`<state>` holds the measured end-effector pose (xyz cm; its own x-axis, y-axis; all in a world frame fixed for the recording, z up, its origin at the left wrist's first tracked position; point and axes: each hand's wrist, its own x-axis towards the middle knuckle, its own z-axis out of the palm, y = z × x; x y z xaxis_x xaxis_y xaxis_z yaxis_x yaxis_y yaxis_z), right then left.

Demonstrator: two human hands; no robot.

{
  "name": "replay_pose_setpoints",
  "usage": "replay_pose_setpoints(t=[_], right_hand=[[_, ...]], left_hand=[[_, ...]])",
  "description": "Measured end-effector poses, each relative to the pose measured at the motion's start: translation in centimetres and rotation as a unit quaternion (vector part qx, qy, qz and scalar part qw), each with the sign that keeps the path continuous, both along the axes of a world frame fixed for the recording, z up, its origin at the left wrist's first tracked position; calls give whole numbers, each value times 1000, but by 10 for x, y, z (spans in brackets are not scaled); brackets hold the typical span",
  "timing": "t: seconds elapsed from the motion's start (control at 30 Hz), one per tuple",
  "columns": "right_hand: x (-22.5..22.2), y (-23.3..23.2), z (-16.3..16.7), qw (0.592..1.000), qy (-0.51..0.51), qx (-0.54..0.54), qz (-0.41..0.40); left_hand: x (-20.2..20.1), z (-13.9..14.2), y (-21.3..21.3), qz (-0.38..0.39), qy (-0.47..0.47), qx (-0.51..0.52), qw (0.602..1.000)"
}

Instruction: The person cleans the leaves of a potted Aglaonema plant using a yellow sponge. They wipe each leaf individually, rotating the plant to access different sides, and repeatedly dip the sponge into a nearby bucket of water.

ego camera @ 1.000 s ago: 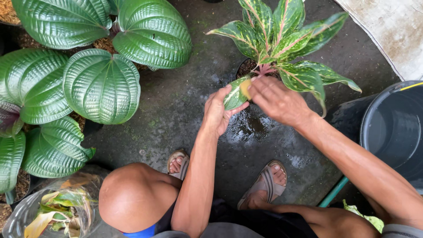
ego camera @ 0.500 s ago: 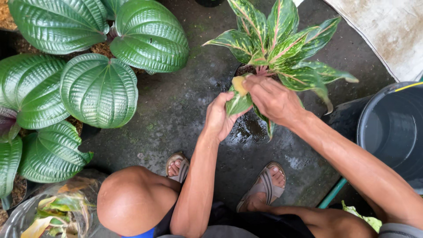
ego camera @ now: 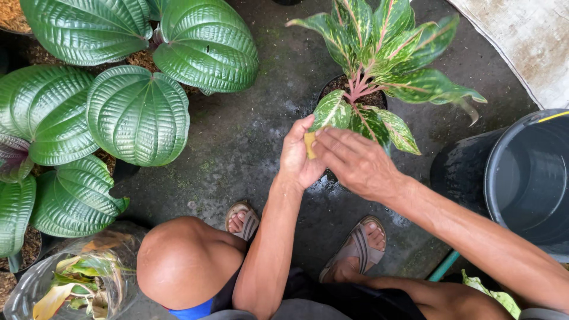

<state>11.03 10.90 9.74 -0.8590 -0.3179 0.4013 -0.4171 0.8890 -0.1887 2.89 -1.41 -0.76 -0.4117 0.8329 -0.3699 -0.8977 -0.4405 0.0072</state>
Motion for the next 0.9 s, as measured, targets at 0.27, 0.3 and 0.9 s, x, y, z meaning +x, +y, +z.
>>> replay_pose_setpoints(t=[0.27,0.3,0.9], right_hand=[[0,-21,1,998,-32,-27,-44],[0,-24,1,997,-37,-54,-38],[-5,-38,-9,959,-118,-228,-123]], left_hand=[[-7,-3,-7,-12,-11,-26,1000],[-9,-3,-9,-6,-10,-22,1000],[-22,-7,-6,25,30,-60,997]])
